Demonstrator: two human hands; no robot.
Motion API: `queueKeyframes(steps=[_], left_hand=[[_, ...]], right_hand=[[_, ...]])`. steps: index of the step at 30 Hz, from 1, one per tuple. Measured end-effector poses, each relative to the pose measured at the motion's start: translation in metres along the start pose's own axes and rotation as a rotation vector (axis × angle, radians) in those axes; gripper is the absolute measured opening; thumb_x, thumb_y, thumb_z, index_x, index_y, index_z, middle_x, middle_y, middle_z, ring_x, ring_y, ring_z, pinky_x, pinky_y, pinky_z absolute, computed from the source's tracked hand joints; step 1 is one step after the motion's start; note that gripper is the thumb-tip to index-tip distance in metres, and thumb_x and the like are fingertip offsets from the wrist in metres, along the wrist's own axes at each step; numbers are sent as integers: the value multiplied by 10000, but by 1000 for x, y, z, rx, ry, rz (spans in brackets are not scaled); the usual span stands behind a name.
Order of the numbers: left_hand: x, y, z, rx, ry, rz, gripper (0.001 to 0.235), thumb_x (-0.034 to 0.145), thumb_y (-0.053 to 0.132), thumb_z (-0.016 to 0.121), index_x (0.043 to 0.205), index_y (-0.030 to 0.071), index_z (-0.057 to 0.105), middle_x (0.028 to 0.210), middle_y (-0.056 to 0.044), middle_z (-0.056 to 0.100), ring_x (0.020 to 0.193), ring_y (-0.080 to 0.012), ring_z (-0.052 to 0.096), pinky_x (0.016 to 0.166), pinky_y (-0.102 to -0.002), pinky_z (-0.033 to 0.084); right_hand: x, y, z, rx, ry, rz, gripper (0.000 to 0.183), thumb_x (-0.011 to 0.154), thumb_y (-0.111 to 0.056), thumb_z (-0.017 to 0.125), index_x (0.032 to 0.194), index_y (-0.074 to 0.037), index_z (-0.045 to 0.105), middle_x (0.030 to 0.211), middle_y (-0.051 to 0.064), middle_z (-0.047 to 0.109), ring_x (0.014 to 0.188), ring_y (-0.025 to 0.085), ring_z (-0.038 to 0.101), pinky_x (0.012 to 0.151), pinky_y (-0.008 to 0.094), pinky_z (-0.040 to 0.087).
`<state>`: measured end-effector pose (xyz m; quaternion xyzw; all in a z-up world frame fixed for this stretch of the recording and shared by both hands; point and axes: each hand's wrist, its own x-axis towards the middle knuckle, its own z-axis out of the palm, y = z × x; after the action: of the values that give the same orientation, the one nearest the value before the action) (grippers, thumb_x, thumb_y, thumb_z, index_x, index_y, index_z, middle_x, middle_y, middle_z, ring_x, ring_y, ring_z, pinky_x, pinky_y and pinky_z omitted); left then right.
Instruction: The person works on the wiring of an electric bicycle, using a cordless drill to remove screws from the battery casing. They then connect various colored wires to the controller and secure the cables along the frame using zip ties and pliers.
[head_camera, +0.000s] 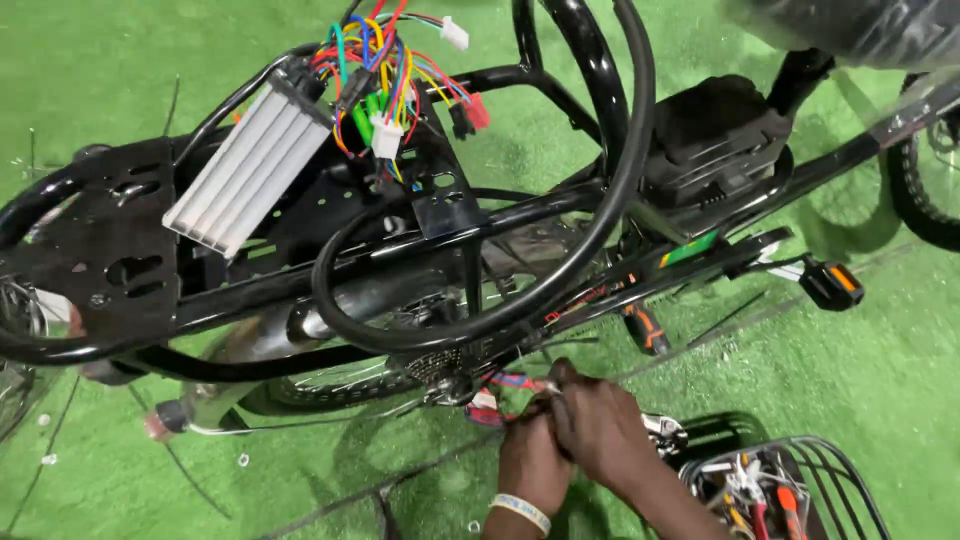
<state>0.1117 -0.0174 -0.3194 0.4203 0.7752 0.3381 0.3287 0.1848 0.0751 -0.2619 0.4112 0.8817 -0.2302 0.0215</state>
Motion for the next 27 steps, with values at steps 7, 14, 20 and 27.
queueKeyframes(steps=[7, 14, 20, 27], left_hand=[[28, -7, -27, -225, 222, -28, 243, 853, 138, 533, 1050, 199, 663, 888, -36, 708, 653, -242, 567, 557, -374, 439], [40, 0, -9, -1015, 502, 484, 110, 912, 134, 610, 877, 31, 625, 809, -176, 729, 749, -225, 686, 710, -316, 557], [17, 15, -26, -936, 788, 785, 108, 952, 102, 553, 937, -5, 555, 859, -209, 699, 777, -248, 695, 705, -337, 597], [7, 5, -17, -761, 501, 845, 780, 914, 692, 332, 1099, -33, 552, 978, -205, 691, 780, -232, 706, 742, -350, 573]], right_hand=[[22, 32, 19, 567, 76, -125, 266, 809, -343, 668, 924, -103, 674, 678, -3, 687, 573, 119, 577, 557, 265, 452], [8, 63, 24, 77, -53, -159, 246, 847, -333, 644, 770, -99, 652, 674, 169, 693, 768, 430, 661, 711, 524, 507], [3, 87, 11, 138, 117, -122, 194, 806, -231, 530, 782, -80, 649, 691, 225, 674, 800, 484, 639, 718, 550, 500], [-13, 66, -26, 166, 546, -451, 174, 943, -295, 493, 933, -168, 611, 707, 120, 594, 700, 392, 622, 629, 457, 503]])
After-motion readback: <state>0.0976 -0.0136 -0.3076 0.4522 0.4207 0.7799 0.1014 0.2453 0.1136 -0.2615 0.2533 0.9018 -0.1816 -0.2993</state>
